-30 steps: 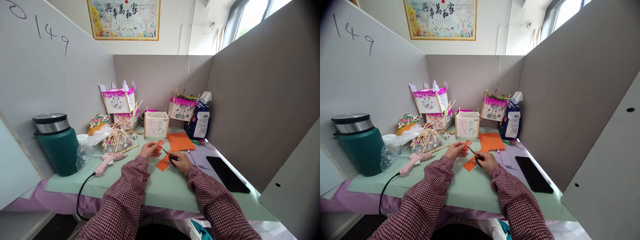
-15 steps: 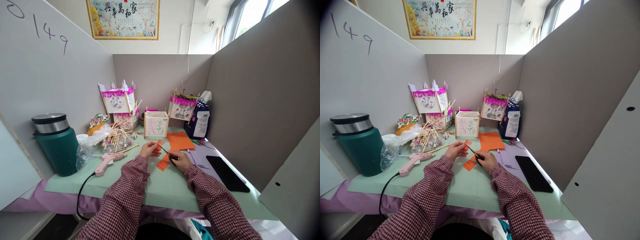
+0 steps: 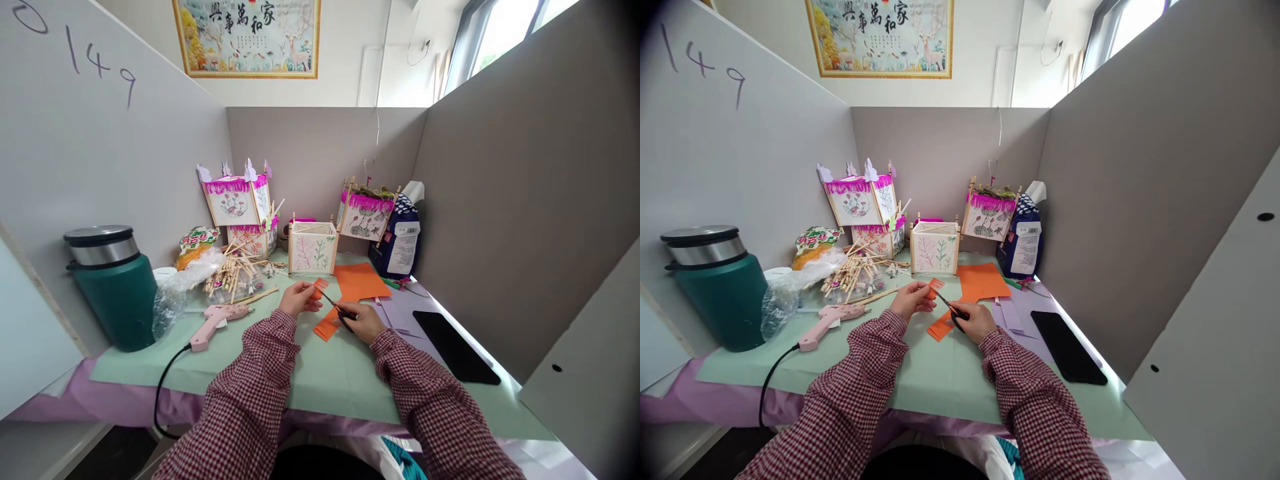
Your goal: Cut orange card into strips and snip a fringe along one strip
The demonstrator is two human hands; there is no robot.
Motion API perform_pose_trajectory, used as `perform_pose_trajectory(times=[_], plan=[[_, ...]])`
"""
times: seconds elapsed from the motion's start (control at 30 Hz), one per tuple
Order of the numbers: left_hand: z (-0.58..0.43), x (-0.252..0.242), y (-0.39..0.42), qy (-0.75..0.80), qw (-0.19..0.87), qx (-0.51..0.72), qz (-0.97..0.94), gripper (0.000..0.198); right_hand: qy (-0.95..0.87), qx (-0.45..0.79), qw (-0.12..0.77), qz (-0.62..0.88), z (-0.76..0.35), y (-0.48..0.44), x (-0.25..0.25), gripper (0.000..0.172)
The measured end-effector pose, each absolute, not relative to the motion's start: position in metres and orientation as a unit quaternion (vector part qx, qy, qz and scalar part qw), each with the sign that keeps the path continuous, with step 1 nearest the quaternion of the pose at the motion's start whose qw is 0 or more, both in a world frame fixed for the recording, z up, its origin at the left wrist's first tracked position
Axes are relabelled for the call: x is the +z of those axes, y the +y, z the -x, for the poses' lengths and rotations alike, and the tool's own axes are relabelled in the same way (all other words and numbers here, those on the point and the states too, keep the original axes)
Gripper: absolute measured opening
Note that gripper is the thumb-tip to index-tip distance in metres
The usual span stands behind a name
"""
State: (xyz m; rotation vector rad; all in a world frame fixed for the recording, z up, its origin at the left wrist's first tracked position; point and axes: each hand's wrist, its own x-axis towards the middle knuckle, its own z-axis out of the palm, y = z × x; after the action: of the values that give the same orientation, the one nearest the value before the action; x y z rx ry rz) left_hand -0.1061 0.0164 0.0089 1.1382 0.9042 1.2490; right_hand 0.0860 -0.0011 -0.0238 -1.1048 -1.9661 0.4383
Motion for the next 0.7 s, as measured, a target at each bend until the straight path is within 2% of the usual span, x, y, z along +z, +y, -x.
perform_pose_trajectory(times=[0.7], plan=[[0.1062, 0.0088, 0.0163, 0.389, 0.579, 0.529, -0.483, 0.021, -0.787, 0.138, 0.417, 0.433, -0.0884, 0.0001, -0.0243, 0.036]])
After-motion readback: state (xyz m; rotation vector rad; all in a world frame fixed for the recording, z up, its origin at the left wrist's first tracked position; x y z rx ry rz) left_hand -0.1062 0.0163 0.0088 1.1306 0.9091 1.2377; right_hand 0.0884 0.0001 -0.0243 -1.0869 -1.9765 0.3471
